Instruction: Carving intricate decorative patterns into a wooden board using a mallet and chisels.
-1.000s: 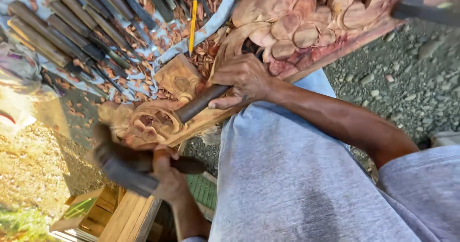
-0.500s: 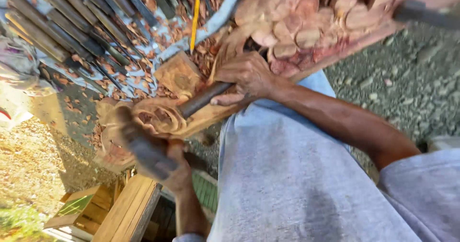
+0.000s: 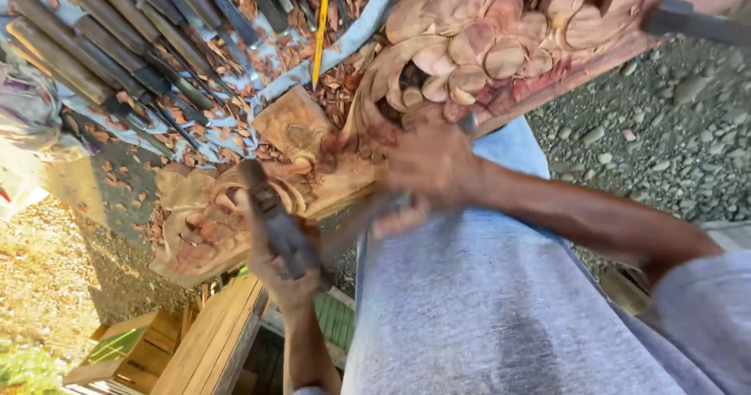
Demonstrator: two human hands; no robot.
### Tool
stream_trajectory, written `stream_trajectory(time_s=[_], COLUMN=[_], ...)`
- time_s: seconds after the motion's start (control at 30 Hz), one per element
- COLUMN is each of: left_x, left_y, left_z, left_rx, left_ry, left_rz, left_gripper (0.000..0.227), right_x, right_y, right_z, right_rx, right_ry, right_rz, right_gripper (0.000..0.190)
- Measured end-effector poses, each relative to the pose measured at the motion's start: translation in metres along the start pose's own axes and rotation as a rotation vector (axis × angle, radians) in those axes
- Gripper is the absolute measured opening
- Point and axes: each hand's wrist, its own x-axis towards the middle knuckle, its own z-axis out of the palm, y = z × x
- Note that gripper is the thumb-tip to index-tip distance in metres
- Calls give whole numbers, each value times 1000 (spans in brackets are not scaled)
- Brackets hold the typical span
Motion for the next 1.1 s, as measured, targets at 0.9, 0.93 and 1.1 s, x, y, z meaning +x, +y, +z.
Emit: stream_trajectory(time_s=[0.9,0.93,1.1], left_x=[138,144,173], left_y=[123,134,128], left_z=[36,42,54], left_rx=[419,534,508], left_ry=[-1112,-1088,-1092], left_rz=[-180,-252,-51], left_gripper=[40,34,28], right_x=[26,29,33], right_y=[16,21,47], right_z=[15,17,37], right_rx=[202,224,238], right_ry=[-33,-9,27], right_rz=[271,255,280], right_gripper=[66,63,56])
